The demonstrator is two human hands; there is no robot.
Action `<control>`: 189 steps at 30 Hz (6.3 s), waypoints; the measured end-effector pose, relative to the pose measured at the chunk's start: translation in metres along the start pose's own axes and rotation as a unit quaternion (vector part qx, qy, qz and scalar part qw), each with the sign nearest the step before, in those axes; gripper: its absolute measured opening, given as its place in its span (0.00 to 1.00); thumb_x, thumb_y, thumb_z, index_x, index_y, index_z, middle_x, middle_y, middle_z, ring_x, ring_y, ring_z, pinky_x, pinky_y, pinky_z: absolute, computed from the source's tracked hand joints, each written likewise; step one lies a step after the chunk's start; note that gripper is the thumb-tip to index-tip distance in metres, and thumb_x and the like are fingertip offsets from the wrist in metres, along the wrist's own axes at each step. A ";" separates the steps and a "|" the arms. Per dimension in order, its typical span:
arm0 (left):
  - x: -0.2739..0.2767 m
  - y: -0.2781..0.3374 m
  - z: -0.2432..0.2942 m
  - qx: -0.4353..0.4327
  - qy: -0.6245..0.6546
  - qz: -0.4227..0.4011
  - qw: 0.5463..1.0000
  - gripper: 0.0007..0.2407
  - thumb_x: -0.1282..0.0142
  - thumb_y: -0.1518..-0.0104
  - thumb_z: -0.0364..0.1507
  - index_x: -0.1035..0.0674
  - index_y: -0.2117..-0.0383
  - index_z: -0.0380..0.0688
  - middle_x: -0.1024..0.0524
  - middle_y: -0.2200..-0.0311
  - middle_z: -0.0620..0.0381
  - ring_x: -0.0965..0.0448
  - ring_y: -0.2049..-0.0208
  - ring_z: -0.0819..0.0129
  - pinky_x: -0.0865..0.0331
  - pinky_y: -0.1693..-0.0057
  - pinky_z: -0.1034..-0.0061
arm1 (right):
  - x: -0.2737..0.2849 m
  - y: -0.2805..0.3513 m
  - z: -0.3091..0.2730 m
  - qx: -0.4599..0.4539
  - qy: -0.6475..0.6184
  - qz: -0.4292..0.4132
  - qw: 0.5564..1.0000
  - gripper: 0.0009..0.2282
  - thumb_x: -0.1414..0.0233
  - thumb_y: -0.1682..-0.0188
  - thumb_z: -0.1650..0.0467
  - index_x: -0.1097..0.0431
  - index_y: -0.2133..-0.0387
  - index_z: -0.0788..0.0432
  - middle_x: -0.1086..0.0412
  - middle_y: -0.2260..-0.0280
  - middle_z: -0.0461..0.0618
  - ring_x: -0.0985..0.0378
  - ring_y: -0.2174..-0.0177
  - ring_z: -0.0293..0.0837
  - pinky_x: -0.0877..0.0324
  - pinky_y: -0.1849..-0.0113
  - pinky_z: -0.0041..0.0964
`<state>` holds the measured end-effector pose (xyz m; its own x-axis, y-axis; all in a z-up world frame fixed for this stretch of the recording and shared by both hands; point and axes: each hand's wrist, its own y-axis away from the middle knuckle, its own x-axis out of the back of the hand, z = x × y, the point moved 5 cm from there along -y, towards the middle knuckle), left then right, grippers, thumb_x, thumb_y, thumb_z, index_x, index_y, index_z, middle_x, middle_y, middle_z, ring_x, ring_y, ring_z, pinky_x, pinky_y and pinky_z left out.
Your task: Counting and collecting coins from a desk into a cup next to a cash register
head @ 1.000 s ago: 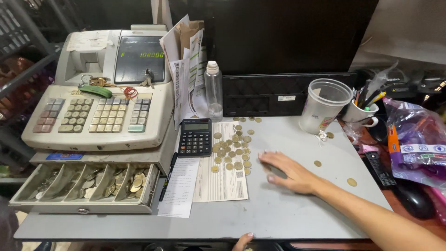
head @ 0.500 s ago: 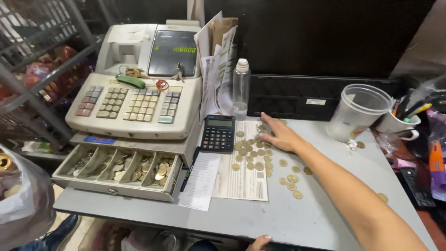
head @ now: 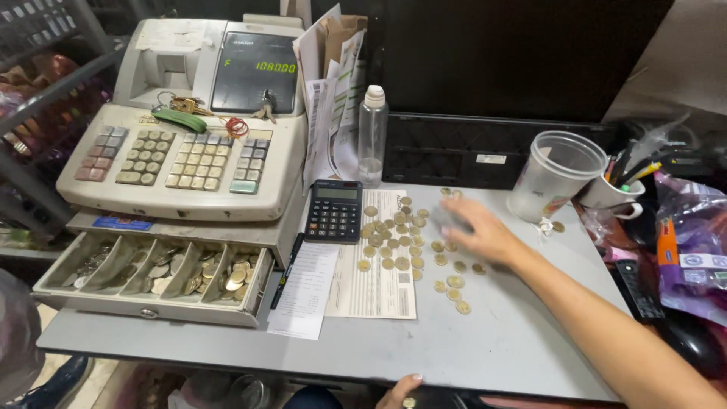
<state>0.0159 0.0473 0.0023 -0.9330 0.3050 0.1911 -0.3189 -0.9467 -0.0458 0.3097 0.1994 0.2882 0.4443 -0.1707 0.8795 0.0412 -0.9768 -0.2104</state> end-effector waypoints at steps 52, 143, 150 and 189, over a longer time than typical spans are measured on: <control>0.027 0.011 0.083 -0.021 -0.123 0.048 0.991 0.19 0.42 0.54 0.45 0.18 0.52 0.85 0.13 0.65 0.71 0.11 0.61 0.73 0.25 0.54 0.86 | -0.074 0.009 -0.162 0.360 -0.005 -0.124 0.925 0.21 0.57 0.42 0.63 0.37 0.37 0.56 0.45 0.33 0.58 0.51 0.33 0.62 0.56 0.34 0.59; 0.041 0.004 0.080 -0.015 -0.071 -0.134 0.988 0.36 0.37 0.63 0.60 0.29 0.41 0.76 0.22 0.42 0.67 0.19 0.42 0.68 0.31 0.39 0.78 | -0.045 0.049 -0.125 0.161 0.024 -0.208 0.964 0.23 0.60 0.42 0.62 0.44 0.34 0.55 0.44 0.33 0.53 0.44 0.35 0.53 0.55 0.38 0.65; 0.040 0.007 0.084 0.015 -0.036 -0.162 0.986 0.38 0.30 0.63 0.47 0.32 0.39 0.70 0.13 0.57 0.65 0.10 0.57 0.74 0.23 0.48 0.83 | -0.004 0.113 -0.092 0.124 -0.018 -0.165 0.978 0.24 0.65 0.43 0.57 0.37 0.37 0.53 0.45 0.33 0.54 0.49 0.33 0.53 0.65 0.36 0.62; 0.047 0.010 0.143 -0.077 -0.115 -0.185 0.973 0.55 0.16 0.81 0.47 0.37 0.37 0.54 0.25 0.42 0.54 0.22 0.41 0.60 0.30 0.37 0.68 | -0.028 0.254 -0.151 0.043 0.101 0.029 0.994 0.23 0.56 0.44 0.59 0.38 0.35 0.46 0.43 0.32 0.45 0.57 0.31 0.54 0.80 0.42 0.81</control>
<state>-0.0068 0.0374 0.1512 -0.6928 0.5743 0.4360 -0.6638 -0.7442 -0.0744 0.1728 -0.0638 0.2750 0.2597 -0.2574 0.9307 0.1017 -0.9512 -0.2915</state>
